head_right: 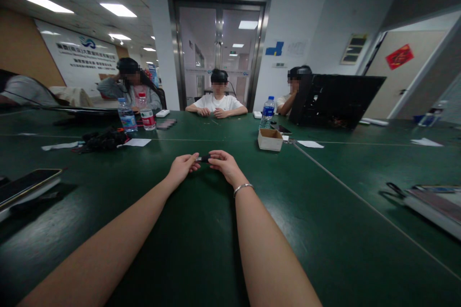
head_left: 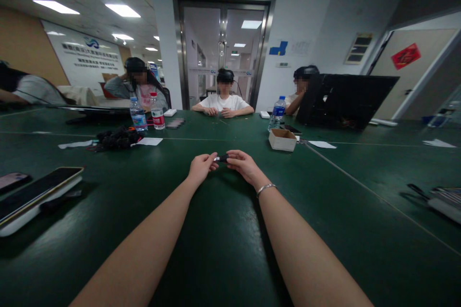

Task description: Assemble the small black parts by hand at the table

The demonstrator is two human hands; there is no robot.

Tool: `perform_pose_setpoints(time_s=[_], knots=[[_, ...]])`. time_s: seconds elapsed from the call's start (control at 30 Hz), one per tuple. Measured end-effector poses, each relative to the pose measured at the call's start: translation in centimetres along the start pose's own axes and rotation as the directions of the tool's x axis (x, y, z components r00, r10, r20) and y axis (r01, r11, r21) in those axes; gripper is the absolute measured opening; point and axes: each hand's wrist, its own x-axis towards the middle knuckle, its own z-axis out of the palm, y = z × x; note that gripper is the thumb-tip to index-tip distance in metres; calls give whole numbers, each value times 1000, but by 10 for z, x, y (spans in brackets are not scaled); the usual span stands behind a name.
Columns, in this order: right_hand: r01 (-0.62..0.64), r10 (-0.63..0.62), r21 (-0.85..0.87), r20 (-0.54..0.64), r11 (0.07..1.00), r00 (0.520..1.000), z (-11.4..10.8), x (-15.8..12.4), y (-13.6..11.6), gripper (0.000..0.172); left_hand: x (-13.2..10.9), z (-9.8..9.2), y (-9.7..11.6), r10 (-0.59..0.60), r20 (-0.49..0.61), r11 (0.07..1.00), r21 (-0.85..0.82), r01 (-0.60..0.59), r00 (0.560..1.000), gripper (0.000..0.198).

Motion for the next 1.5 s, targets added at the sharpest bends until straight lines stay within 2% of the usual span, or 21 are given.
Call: perform_pose_setpoints(time_s=[0.4,1.03,1.17,1.4,1.5], knots=[[-6,6,6,0,1000,1000,-1,0,0,32,-5,-1,6,36,25,999,-11,-36,999,39],[33,-33,-3,-4,999,999,-2,2,3,33,1,3,0,-54,-26,996,71,56,998,40],[30,-30,-2,-10,1000,999,-1,2,3,33,-1,2,3,-16,-8,999,44,16,1000,38],[1,-1,2,-29,1000,1000,-1,1,2,25,-3,-1,2,139,83,990,-10,-139,987,39],[1,-1,3,-26,1000,1000,-1,2,2,24,-2,0,2,107,66,994,-27,-106,992,48]])
